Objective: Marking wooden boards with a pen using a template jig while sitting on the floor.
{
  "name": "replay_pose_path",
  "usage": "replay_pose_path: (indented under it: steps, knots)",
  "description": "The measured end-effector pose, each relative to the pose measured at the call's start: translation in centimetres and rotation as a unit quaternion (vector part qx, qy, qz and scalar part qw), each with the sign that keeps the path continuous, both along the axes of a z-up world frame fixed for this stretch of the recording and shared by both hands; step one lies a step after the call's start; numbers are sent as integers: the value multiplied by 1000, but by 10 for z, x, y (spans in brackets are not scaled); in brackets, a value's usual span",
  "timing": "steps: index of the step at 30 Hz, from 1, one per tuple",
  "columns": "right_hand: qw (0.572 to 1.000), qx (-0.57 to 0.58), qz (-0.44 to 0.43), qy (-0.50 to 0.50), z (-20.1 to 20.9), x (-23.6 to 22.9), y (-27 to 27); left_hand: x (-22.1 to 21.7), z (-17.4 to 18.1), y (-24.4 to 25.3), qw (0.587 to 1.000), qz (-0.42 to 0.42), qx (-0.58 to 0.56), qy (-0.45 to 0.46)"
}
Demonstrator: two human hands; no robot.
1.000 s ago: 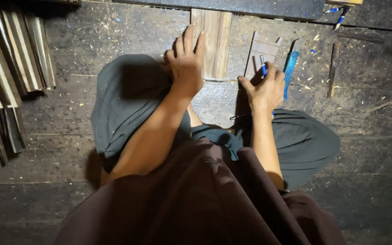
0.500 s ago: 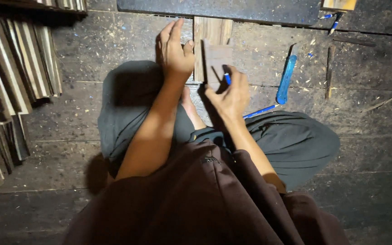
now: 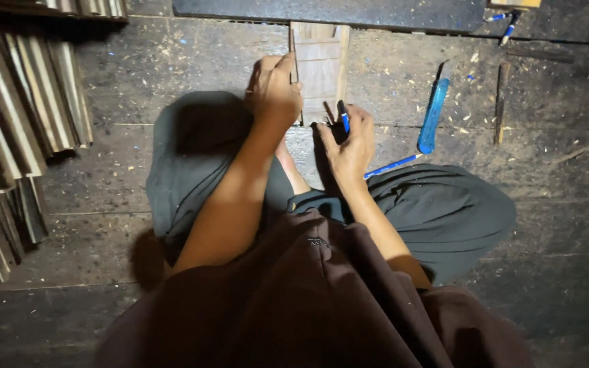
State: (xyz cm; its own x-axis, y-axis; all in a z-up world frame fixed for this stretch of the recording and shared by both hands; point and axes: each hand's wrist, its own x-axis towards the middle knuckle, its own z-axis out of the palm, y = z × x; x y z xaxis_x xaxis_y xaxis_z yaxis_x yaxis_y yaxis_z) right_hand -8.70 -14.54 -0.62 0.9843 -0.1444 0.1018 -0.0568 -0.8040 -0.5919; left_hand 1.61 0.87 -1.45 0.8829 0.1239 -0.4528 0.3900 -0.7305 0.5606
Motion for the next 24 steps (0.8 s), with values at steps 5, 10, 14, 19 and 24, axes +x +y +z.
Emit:
replay_pose_path:
  steps: [5,10,14,19,24]
  knots:
    - [998,52,17,-28,-4,-2,-2,-8,-11,-1,998,-10,-28,-54]
    - [997,63,-4,-54,-16,3,1,-6,-4,-2,999,-11,-18,-33]
    - [995,75,-19,-63,-15,7,5,-7,0,0,998,-18,-51,-42]
    - [995,66,-28,-68,-26,11,5,-8,-9,-3,997,-25,-51,-56]
    - [995,56,-30,-80,-33,13,4,-8,2,-5,996,-22,-75,-42]
